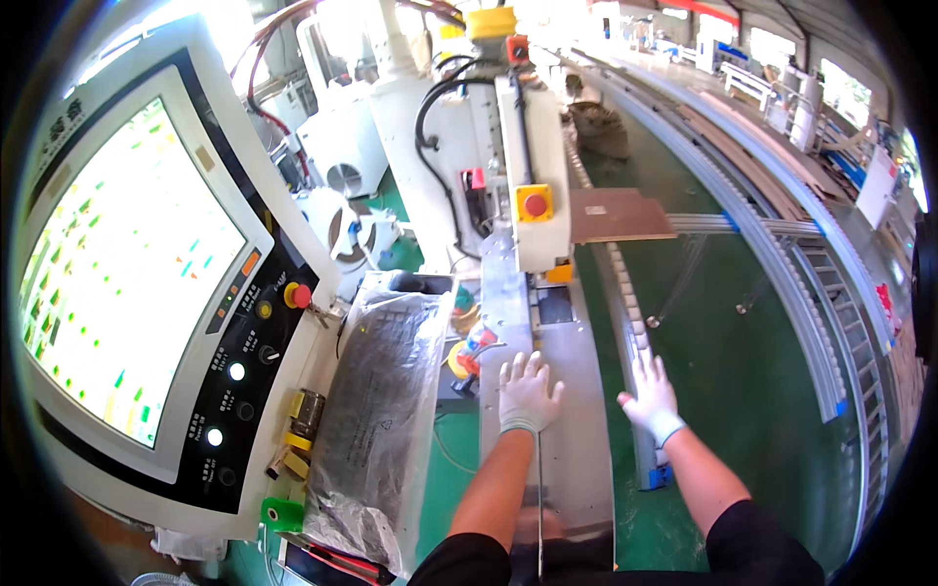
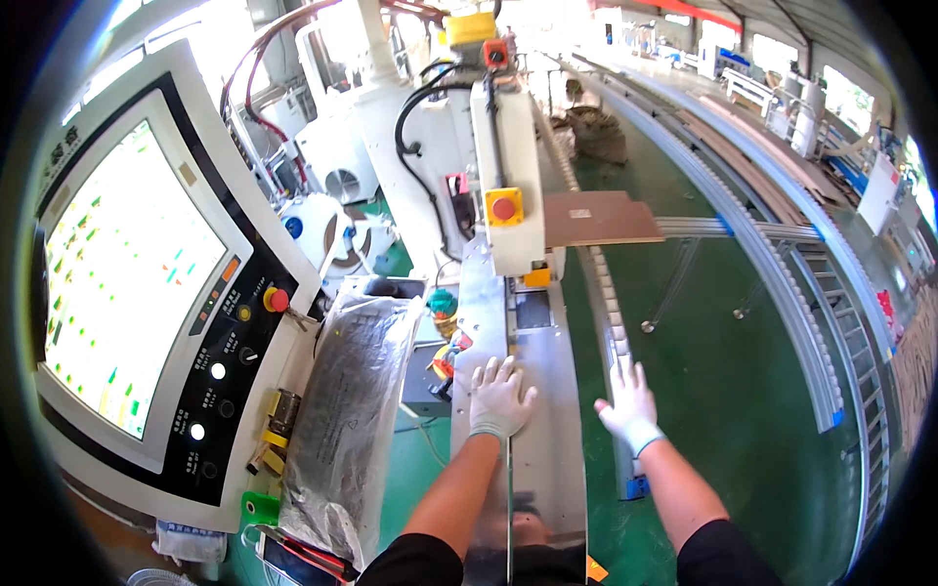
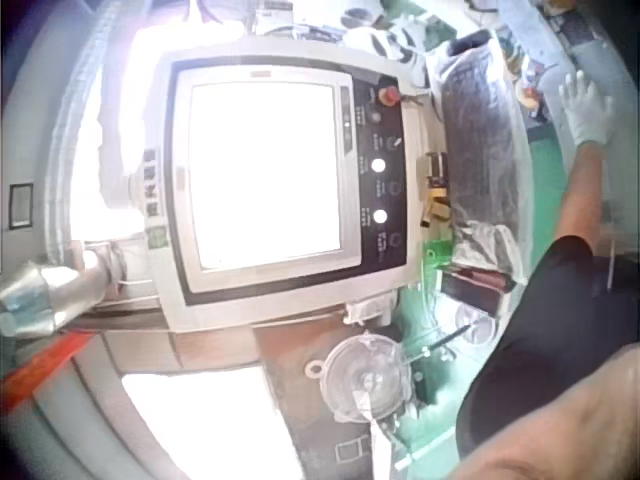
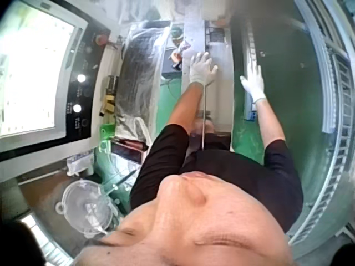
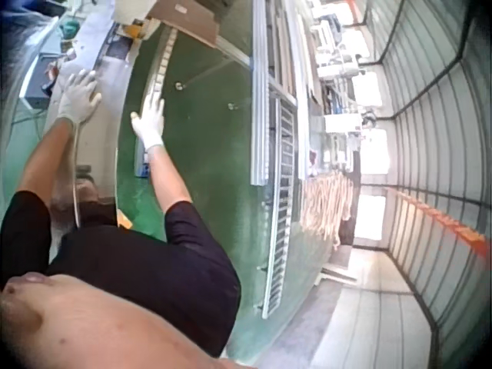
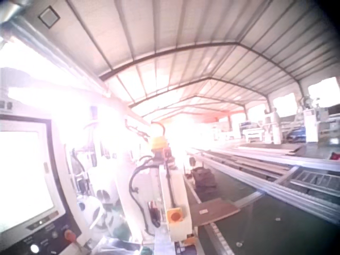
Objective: The person feeds wooden boards into an edge-banding machine, threads an edge-banding strip into the machine feeder, continues running boards through the machine, and stacks the finished boards onto a table by hand.
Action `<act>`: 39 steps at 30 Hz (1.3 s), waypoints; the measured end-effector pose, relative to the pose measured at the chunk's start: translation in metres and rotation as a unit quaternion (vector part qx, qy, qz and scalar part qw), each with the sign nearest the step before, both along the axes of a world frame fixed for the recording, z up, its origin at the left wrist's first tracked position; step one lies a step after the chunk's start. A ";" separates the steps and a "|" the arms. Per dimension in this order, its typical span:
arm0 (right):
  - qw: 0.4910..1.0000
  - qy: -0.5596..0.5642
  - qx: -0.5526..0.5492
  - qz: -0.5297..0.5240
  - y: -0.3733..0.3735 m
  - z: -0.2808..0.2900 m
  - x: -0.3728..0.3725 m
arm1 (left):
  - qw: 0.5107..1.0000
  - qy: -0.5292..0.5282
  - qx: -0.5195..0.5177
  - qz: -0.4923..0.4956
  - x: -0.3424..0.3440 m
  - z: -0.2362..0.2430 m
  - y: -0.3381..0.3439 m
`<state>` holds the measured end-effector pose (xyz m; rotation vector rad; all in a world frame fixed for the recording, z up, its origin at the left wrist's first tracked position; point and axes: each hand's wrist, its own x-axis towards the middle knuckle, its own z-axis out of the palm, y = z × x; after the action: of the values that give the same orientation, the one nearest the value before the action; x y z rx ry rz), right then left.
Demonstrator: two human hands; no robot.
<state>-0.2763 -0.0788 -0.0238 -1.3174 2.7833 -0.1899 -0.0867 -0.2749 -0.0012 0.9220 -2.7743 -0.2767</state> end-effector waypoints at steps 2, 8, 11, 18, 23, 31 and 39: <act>0.998 0.012 0.059 -0.008 0.026 0.015 0.041 | 1.000 0.019 -0.009 -0.003 0.009 -0.003 0.002; 0.999 0.015 0.003 -0.051 0.090 0.002 0.107 | 0.997 0.061 -0.047 0.008 0.032 -0.011 0.028; 0.994 0.051 -0.067 -0.065 0.116 -0.014 0.134 | 1.000 0.019 -0.023 -0.003 0.051 0.004 0.056; 0.955 -0.182 -0.220 -0.077 0.218 -0.069 0.191 | 0.995 -0.048 0.067 -0.057 0.087 0.014 0.088; 0.914 -0.242 -0.254 -0.204 0.324 -0.078 0.260 | 0.997 0.022 0.000 -0.076 0.078 -0.003 0.092; 0.788 0.093 -0.250 -0.554 0.433 0.056 0.375 | 0.962 -0.010 -0.044 -0.271 0.060 -0.008 0.079; 0.385 0.314 -0.064 -0.866 0.536 0.085 0.607 | 0.952 -0.128 -0.113 -0.253 0.021 0.007 0.073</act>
<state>0.3306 0.4570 0.0610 2.4577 2.9784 0.1170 -0.0653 -0.2023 0.0059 0.1910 -3.1556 0.0987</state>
